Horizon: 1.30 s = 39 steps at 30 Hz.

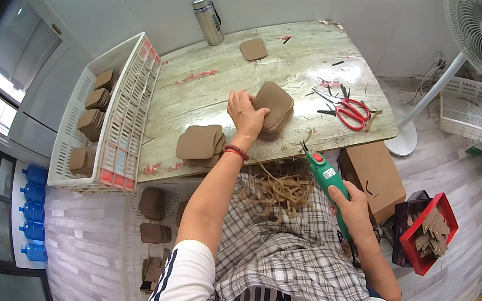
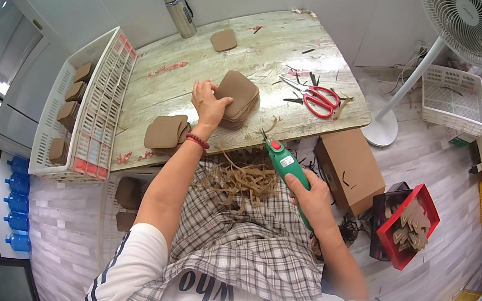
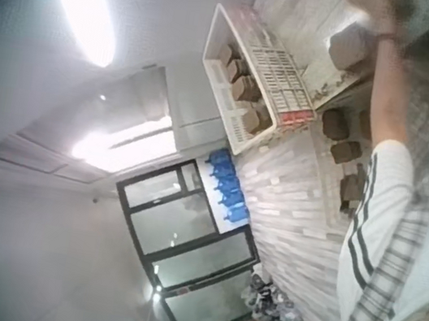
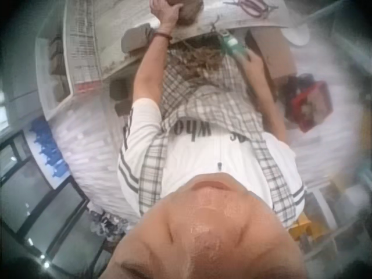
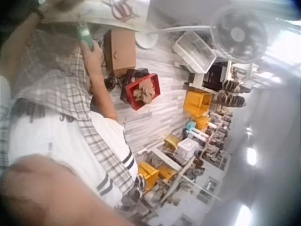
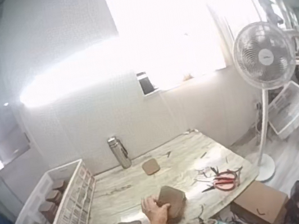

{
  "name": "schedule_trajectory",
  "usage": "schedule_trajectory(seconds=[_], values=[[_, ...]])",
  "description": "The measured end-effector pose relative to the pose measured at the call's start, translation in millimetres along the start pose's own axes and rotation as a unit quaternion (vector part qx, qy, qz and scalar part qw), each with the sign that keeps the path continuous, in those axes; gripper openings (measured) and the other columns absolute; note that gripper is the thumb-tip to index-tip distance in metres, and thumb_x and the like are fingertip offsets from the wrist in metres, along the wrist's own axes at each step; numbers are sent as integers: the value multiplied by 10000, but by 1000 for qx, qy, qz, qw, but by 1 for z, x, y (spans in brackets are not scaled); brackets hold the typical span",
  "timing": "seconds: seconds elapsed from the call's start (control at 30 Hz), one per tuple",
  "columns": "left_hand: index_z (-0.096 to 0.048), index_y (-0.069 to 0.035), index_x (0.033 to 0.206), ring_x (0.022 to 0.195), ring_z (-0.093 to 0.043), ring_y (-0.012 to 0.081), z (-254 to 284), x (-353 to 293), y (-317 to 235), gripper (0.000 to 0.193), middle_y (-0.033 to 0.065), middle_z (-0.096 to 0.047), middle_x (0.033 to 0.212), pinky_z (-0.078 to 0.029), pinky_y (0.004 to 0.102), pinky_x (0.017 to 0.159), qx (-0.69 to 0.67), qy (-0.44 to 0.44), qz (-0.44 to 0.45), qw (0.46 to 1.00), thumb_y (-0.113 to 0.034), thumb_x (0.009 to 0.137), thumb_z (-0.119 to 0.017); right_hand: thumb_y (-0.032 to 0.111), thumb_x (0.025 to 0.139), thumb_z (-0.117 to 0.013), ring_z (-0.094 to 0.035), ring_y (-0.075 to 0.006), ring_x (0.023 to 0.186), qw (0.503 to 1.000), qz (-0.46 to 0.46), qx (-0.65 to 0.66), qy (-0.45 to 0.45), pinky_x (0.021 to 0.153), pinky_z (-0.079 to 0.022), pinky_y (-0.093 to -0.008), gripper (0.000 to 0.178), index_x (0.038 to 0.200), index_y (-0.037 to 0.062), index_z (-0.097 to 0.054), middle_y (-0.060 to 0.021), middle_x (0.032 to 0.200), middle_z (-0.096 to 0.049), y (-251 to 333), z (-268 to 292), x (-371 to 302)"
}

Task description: The person sits on the floor and uses a green rotary tool to smooth the edges of rectangular cardboard pieces. They pick up each piece from a stack, smooth the edges, and place the finished piece on the table.

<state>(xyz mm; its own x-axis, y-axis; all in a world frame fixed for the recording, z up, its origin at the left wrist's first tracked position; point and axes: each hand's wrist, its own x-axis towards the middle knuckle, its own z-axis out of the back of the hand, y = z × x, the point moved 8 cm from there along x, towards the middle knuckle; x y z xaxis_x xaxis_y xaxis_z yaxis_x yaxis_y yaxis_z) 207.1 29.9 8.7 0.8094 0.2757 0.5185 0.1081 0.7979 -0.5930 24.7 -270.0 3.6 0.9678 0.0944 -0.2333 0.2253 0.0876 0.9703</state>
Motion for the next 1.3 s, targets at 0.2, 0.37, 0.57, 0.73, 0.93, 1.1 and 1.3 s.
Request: schedule_trajectory(seconds=[0.2, 0.37, 0.57, 0.73, 0.93, 1.1, 1.3], values=[[-487, -45, 932, 910, -592, 191, 12, -28, 21, 221, 67, -596, 1008, -500, 338, 788, -509, 15, 194, 839, 14, 836, -677, 306, 885, -677, -525, -68, 572, 1000, 7, 3, 3, 521, -439, -242, 375, 1069, -19, -642, -18, 730, -590, 10, -9, 2], [-509, -26, 1151, 1053, -596, 201, 45, -66, -26, 299, 91, -600, 1145, -503, 359, 944, -727, -40, 260, 634, 68, 880, -589, 289, 894, -672, -519, -63, 575, 999, 44, -8, 7, 521, -433, -235, 352, 1074, -11, -639, -7, 731, -580, 31, -22, 0], [-514, -33, 1246, 1133, -570, 222, 50, -83, -46, 371, 82, -592, 1230, -465, 364, 1021, -802, -60, 286, 521, 49, 890, -583, 260, 908, -663, -514, -61, 587, 997, 42, 53, 43, 531, -426, -221, 326, 1071, -20, -629, -1, 735, -565, 52, -38, -9], [-521, -40, 1239, 1155, -558, 229, 46, -90, -54, 358, 82, -592, 1234, -457, 379, 1035, -819, -43, 287, 494, 41, 895, -580, 256, 908, -667, -512, -61, 596, 997, 37, 56, 47, 533, -429, -221, 338, 1086, -27, -618, -8, 746, -567, 54, -39, -11], [-519, -39, 1210, 1130, -574, 239, 36, -96, -59, 355, 103, -594, 1215, -471, 388, 1019, -824, -31, 298, 481, 66, 878, -591, 261, 911, -663, -523, -62, 597, 995, 40, 73, 49, 534, -436, -224, 342, 1088, -29, -618, -12, 742, -574, 55, -38, -12], [-519, -39, 1212, 1150, -562, 244, 32, -106, -65, 354, 101, -585, 1228, -459, 390, 1033, -818, -15, 302, 490, 70, 881, -582, 274, 910, -663, -522, -63, 590, 997, 48, 58, 37, 534, -436, -222, 350, 1082, -28, -621, -9, 729, -573, 59, -35, -11], [-523, -64, 1238, 1168, -560, 239, 31, -115, -85, 350, 87, -587, 1244, -456, 395, 1036, -818, 39, 275, 505, 36, 905, -562, 302, 906, -664, -515, -57, 577, 997, 66, 47, 16, 526, -425, -212, 361, 1074, -16, -631, 0, 710, -570, 64, -30, -7]])
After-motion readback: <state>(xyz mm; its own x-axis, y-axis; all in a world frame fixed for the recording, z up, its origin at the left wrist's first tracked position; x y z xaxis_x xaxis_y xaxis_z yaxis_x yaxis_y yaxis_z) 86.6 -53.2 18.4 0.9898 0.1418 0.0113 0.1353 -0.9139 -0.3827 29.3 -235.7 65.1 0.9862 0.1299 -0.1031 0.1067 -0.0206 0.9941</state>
